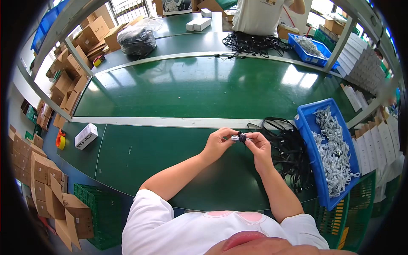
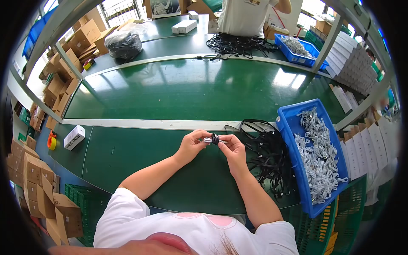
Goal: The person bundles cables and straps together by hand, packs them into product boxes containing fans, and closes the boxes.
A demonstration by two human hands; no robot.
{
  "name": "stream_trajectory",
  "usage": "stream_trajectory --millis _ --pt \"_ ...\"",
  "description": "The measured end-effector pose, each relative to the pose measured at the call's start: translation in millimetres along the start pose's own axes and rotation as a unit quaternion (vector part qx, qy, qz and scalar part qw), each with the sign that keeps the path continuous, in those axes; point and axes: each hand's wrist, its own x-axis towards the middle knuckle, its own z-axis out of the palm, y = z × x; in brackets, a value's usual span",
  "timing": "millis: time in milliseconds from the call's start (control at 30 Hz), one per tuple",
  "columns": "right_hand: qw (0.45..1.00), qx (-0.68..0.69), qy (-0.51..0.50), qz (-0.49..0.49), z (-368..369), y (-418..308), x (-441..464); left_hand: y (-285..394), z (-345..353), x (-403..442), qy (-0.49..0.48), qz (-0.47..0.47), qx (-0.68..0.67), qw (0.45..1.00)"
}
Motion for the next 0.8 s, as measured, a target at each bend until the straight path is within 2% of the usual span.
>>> stream_trajectory --millis 133,300,500,667,800 --pt "0.999 0.02 -0.002 -0.031 3 3 0 8 0 -4 0.001 -0.076 -0.042 0.996" --pt "0.999 0.043 -0.013 -0.029 1 5 0 12 6 -7 0.017 -0.079 -0.117 0.99" --pt "0.999 0.029 -0.03 -0.006 -2 6 -1 10 1 -8 -0.01 -0.093 -0.069 0.993" --pt "0.999 0.024 -0.014 -0.015 -3 8 1 17 7 -10 0.004 -0.095 -0.117 0.989" --pt "0.999 0.014 0.005 -0.032 -3 11 0 24 11 -14 0.012 -0.102 -0.058 0.993"
